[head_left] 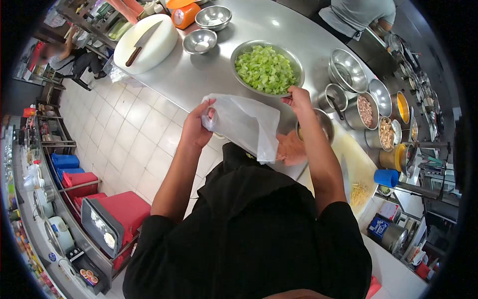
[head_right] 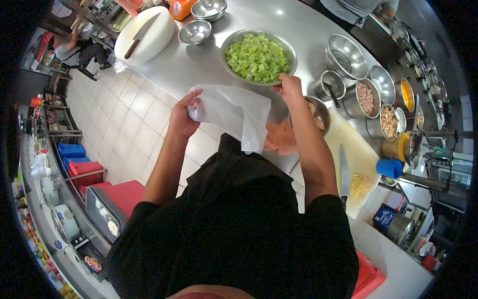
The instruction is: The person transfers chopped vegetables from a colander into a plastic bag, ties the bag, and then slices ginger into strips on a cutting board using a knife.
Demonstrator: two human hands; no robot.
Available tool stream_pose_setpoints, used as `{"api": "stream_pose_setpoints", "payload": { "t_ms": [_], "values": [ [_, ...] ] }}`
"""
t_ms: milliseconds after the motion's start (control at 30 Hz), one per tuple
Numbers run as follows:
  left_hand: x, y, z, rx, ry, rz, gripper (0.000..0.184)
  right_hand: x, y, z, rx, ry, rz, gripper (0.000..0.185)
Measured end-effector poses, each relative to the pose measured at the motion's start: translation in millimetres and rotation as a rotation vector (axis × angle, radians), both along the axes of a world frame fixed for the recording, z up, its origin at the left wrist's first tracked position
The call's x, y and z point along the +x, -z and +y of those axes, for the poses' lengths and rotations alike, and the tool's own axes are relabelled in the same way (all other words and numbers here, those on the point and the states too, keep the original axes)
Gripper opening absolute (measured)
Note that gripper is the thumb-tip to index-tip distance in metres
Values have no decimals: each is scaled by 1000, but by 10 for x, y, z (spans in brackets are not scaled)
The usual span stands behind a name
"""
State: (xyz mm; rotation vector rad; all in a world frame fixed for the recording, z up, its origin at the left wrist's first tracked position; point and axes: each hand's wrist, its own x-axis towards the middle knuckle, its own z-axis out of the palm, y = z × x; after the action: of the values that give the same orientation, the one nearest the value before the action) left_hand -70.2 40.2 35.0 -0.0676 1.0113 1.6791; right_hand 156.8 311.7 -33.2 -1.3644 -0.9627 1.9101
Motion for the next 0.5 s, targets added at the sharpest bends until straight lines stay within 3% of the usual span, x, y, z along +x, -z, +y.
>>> {"api": "stream_pose_setpoints", "payload": {
  "t_ms": [167,300,400,467,500],
  "values": [
    [-294,103,-202,5,10,-56,25,-375,478,-77,8,15,-54,27],
    [-444,89,-187,37,49,-69,27,-371,433,-182,0,-11,-37,35],
    [-503,75,-114,79,105,-53,29,-126,12,-316,357,-247,-630,35],
    [-507,46,-26,101,102,-58,31,139,-169,-672,896,-35,-318,38],
    [-483,-3,19,105,91,-65,32,164,-653,-928,1070,-146,-198,39]
  ]
}}
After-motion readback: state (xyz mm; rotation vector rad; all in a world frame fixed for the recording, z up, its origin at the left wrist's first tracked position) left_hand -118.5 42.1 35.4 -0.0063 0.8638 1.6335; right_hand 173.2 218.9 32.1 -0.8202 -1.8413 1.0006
